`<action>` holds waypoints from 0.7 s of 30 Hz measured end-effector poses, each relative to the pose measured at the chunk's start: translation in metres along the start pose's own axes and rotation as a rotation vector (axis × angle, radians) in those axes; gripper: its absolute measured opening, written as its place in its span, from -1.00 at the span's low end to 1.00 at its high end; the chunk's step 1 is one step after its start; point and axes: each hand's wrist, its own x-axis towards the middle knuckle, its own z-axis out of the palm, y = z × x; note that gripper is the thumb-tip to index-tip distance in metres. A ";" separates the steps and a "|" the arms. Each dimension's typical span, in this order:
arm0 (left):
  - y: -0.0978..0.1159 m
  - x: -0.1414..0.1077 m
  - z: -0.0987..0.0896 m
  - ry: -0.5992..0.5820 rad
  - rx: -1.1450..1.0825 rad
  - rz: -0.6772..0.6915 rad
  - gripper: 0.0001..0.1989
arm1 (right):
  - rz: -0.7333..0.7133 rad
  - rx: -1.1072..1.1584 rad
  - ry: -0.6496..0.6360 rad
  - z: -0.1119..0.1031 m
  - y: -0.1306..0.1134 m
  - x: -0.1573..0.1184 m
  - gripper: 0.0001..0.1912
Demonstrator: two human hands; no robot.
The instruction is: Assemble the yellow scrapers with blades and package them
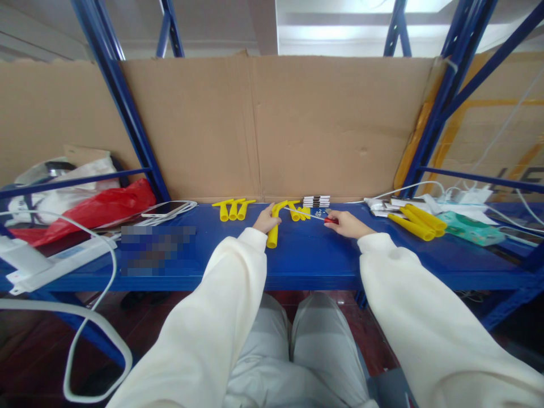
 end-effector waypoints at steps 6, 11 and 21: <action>-0.005 0.005 -0.002 0.098 0.040 0.014 -0.11 | -0.012 0.006 0.003 0.001 0.000 0.000 -0.88; -0.009 0.007 -0.001 0.133 0.069 -0.003 -0.16 | -0.035 0.013 0.007 0.002 0.002 0.000 -0.88; -0.009 0.008 -0.003 0.138 0.066 -0.042 -0.16 | -0.012 0.001 -0.072 0.002 0.003 0.002 -0.89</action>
